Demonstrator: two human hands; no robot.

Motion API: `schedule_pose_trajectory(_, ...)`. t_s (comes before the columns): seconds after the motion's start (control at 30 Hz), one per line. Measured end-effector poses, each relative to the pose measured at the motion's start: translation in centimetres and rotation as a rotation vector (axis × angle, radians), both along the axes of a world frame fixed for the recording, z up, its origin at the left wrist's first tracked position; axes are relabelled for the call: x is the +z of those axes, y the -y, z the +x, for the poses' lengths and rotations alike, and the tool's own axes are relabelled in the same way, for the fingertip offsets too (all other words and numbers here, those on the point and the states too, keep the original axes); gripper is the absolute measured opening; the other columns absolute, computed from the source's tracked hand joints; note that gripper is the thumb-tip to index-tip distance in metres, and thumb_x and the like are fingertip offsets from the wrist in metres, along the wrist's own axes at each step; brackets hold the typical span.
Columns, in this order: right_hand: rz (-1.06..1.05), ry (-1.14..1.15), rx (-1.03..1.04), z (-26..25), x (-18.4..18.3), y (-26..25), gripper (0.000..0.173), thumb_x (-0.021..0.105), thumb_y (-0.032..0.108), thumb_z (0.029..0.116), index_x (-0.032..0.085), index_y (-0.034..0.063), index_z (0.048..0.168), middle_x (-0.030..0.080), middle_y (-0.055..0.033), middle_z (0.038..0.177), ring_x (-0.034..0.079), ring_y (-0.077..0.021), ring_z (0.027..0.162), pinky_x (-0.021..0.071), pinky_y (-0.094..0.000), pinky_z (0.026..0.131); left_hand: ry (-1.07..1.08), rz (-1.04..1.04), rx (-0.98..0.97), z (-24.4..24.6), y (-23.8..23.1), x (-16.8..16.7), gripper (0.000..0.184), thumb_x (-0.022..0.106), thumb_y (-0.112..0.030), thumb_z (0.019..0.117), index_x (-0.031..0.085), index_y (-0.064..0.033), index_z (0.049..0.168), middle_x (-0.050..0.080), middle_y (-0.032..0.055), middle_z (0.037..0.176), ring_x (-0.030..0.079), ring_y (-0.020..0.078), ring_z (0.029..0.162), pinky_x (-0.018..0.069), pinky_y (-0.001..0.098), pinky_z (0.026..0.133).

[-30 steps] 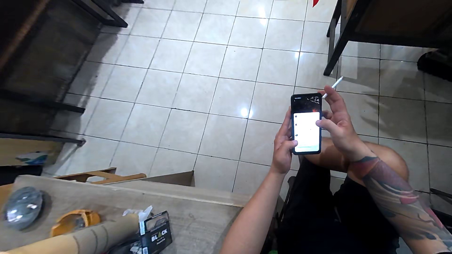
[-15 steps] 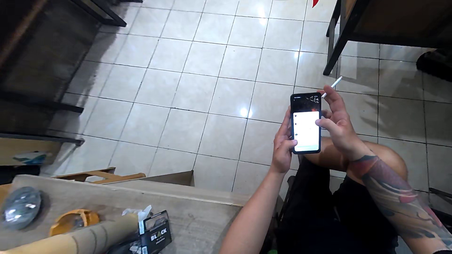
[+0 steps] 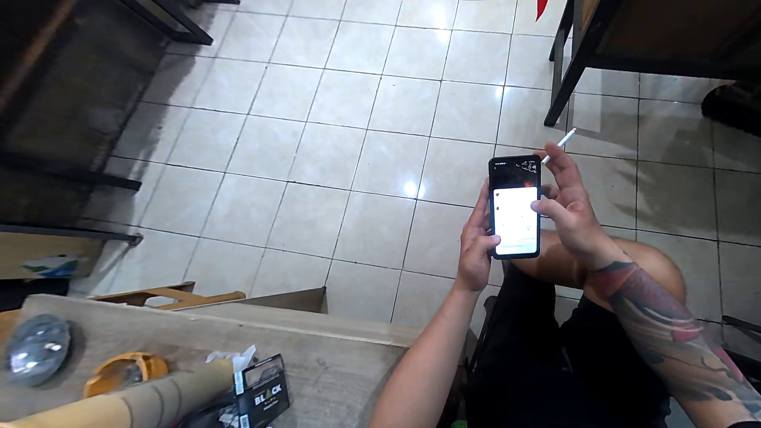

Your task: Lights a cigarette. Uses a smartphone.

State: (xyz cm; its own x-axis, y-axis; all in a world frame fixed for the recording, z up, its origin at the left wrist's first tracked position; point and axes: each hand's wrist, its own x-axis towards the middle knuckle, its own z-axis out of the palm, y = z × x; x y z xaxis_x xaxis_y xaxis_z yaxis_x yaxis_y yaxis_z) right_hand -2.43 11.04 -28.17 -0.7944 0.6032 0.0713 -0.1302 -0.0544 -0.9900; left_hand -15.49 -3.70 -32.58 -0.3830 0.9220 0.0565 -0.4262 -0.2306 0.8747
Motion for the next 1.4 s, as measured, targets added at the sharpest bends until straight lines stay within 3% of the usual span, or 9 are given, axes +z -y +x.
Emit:
schedule_pose_trajectory(0.27, -0.003, 0.012, -0.003, 0.01, -0.21, -0.04, 0.086, 0.056, 0.003, 0.0919, 0.018, 0.0311, 0.164, 0.031, -0.0018, 0.164, 0.067, -0.0256, 0.112, 0.0644, -0.0424, 0.074, -0.007, 0.023, -0.006, -0.07, -0.03, -0.12, 0.078, 0.046, -0.022, 0.0929, 0.017, -0.0284, 0.165, 0.052, 0.0125, 0.147, 0.062, 0.0222, 0.118, 0.0548, 0.0446, 0.094)
schedule_pose_trajectory(1.0, -0.019, 0.006, 0.005, 0.05, -0.07, 0.02, 0.087, 0.055, -0.002, 0.0921, 0.017, 0.0305, 0.164, 0.030, -0.0035, 0.164, 0.067, -0.0264, 0.112, 0.0647, -0.0423, 0.075, 0.003, 0.014, -0.009, -0.09, 0.00, -0.06, 0.079, 0.046, -0.021, 0.0925, 0.016, -0.0294, 0.165, 0.053, 0.0123, 0.146, 0.063, 0.0218, 0.116, 0.0553, 0.0445, 0.093)
schedule_pose_trajectory(1.4, -0.006, -0.010, 0.004, -0.14, 0.18, 0.09, 0.094, 0.061, -0.008, 0.0888, 0.019, 0.0296, 0.164, 0.033, -0.0051, 0.162, 0.068, -0.0298, 0.112, 0.0658, -0.0450, 0.075, -0.013, 0.018, -0.008, -0.07, 0.03, -0.01, 0.079, 0.046, -0.022, 0.0928, 0.015, -0.0286, 0.165, 0.051, 0.0127, 0.148, 0.062, 0.0219, 0.117, 0.0555, 0.0440, 0.093)
